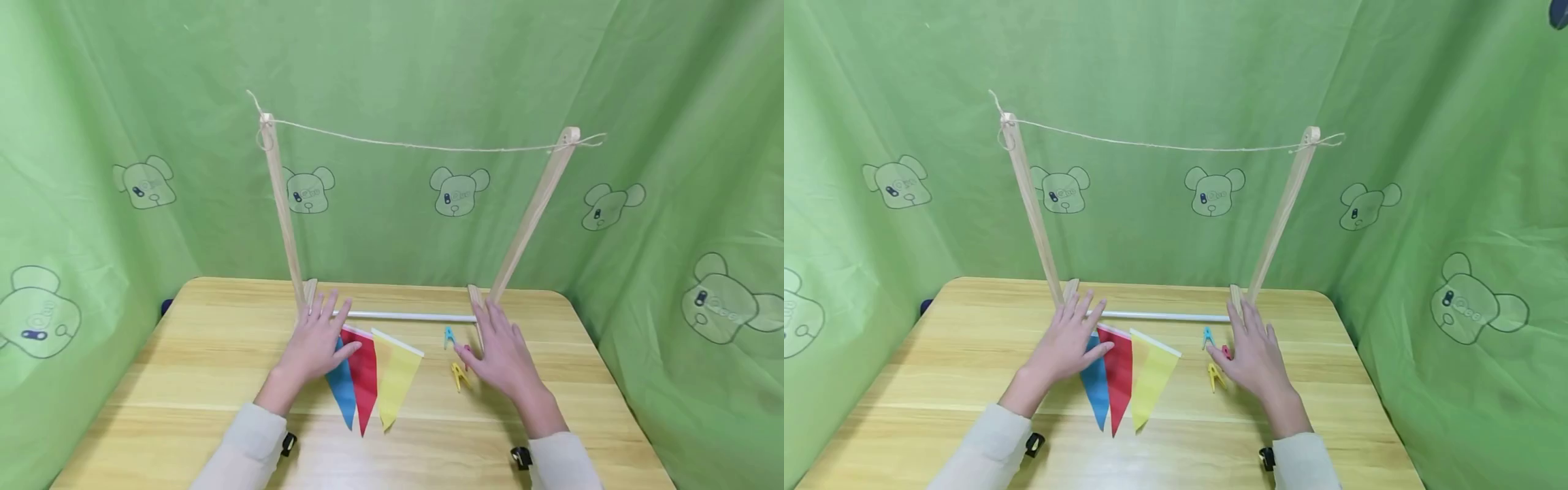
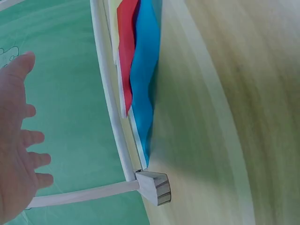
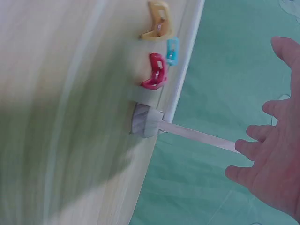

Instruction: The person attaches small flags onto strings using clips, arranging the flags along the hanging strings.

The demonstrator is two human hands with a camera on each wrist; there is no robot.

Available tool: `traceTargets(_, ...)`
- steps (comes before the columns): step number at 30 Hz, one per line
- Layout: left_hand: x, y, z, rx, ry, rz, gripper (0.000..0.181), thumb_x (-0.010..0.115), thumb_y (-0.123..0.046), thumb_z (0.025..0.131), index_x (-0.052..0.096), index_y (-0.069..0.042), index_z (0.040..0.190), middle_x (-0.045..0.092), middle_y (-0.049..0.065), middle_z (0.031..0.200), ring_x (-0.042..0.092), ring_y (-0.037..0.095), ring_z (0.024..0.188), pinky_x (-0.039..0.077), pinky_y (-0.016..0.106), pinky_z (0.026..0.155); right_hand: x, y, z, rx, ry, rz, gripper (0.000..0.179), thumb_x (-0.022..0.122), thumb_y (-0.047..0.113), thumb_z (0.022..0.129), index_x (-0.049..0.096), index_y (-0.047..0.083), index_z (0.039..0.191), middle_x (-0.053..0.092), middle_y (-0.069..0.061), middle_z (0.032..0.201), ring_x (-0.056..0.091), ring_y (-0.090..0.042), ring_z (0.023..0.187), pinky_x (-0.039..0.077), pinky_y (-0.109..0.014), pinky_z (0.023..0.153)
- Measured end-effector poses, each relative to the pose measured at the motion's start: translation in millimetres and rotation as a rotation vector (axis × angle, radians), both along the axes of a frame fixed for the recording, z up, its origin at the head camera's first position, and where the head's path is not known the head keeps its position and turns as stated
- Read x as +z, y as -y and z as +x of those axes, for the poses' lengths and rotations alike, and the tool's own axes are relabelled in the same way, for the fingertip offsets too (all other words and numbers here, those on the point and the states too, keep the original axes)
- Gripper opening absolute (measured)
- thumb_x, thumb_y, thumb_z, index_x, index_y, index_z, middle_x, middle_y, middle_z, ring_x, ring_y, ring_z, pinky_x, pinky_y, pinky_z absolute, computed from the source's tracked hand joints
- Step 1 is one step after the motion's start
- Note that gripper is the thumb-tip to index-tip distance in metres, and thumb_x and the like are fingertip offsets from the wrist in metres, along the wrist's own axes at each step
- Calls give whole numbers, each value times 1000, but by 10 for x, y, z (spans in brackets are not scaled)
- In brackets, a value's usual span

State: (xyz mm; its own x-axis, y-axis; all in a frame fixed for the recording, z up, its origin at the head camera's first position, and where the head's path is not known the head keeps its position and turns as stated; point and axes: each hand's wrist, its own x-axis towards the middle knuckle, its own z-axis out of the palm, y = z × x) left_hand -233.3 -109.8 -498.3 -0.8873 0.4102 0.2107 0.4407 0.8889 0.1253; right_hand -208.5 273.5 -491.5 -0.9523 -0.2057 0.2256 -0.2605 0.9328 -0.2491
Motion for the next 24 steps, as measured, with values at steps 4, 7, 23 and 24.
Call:
traceTargets(4,-54,-12,-1,-28,12,7,88,53,-66,98,27,-15,164,23,19,170,21,48,155,22,65,125,-33,-15,47,10,-6,19,99,55,70,95,21,8,165,14,-21,171,20,-45,156,20,-76,118)
traceTargets(7,-85,-23,-1,-39,4,8,87,53,-66,98,28,-15,164,25,18,170,25,46,155,26,64,124,-68,-23,66,15,-8,19,98,58,67,95,25,6,163,18,-22,170,23,-45,155,23,-74,118)
traceTargets(23,-129,-117,22,-65,89,169,83,60,-61,98,35,-12,161,37,16,165,38,42,149,36,58,121,-173,-9,167,15,94,-170,94,70,56,93,28,4,160,36,-30,156,39,-50,141,41,-73,107)
traceTargets(24,-131,-123,19,-66,95,183,83,61,-60,98,35,-12,161,37,16,164,39,41,149,36,57,121,-183,-11,169,15,104,-187,95,72,53,93,28,3,160,36,-31,156,39,-50,140,41,-73,108)
